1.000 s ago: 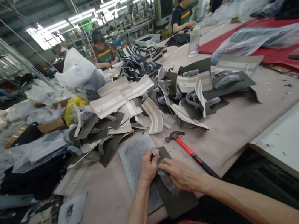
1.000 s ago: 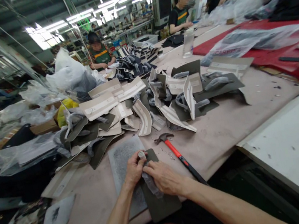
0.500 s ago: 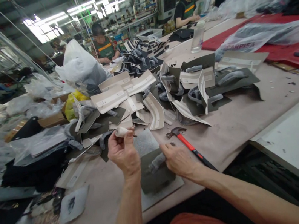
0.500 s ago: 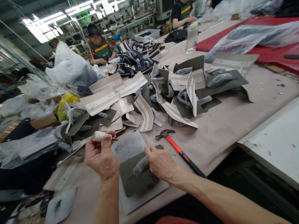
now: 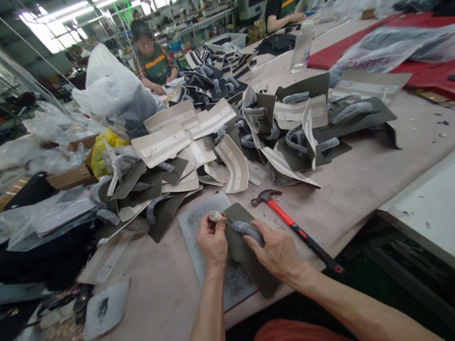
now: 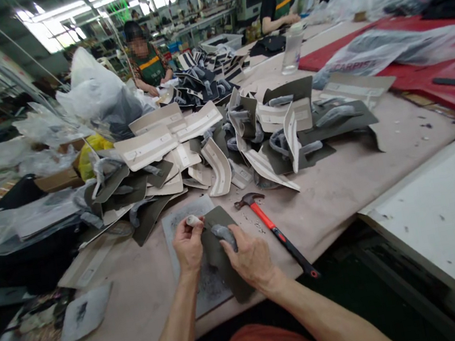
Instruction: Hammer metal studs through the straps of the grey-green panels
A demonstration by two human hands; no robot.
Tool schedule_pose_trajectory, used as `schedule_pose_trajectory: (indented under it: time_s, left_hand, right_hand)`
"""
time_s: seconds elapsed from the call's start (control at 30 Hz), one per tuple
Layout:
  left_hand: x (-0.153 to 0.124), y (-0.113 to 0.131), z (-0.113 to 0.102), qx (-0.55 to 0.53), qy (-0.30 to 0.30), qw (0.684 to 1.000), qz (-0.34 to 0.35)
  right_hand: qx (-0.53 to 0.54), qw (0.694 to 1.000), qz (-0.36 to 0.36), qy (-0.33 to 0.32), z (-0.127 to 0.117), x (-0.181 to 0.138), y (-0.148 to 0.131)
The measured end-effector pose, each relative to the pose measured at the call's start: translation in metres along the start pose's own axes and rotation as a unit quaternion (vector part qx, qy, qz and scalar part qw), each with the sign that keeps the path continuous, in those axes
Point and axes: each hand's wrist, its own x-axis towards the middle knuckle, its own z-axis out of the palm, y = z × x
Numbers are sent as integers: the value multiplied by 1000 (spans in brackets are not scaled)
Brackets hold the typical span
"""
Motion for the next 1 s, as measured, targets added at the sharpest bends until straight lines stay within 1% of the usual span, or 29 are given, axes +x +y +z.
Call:
schedule_pose_trajectory:
  time_s: [0.1,0.17,0.23,0.4,0.53,0.7,0.8,0.9,1.0]
  left_hand:
    - [4,-8,6,13,-38,999,-25]
    - [5,-16,9,11,-42,998,-42]
    - [5,-24,9,7,-42,998,-51]
    - [3,-31,8,11,-62,996,-58]
    - [3,-32,9,3,-57,997,-52]
    - [3,-32,12,44,-79,995,-35]
    - [1,-33,12,71,-84,994,-20]
    - [1,-33,11,103,-84,991,-2]
    - [5,-32,10,132,-103,986,18]
  right_hand:
    - [-9,997,45,-69,2,-4,-3]
    - [7,992,62,-112,3,-7,-6]
    - [29,988,69,-134,2,-9,-7]
    - [50,981,74,-174,1,-6,-7]
    - [90,972,65,-207,0,-3,-1]
    - [149,957,45,-244,-5,-2,10]
    - [179,949,49,-255,-6,-1,14]
    - [185,948,52,-253,-5,-2,16]
    - [200,945,50,-254,-6,-3,15]
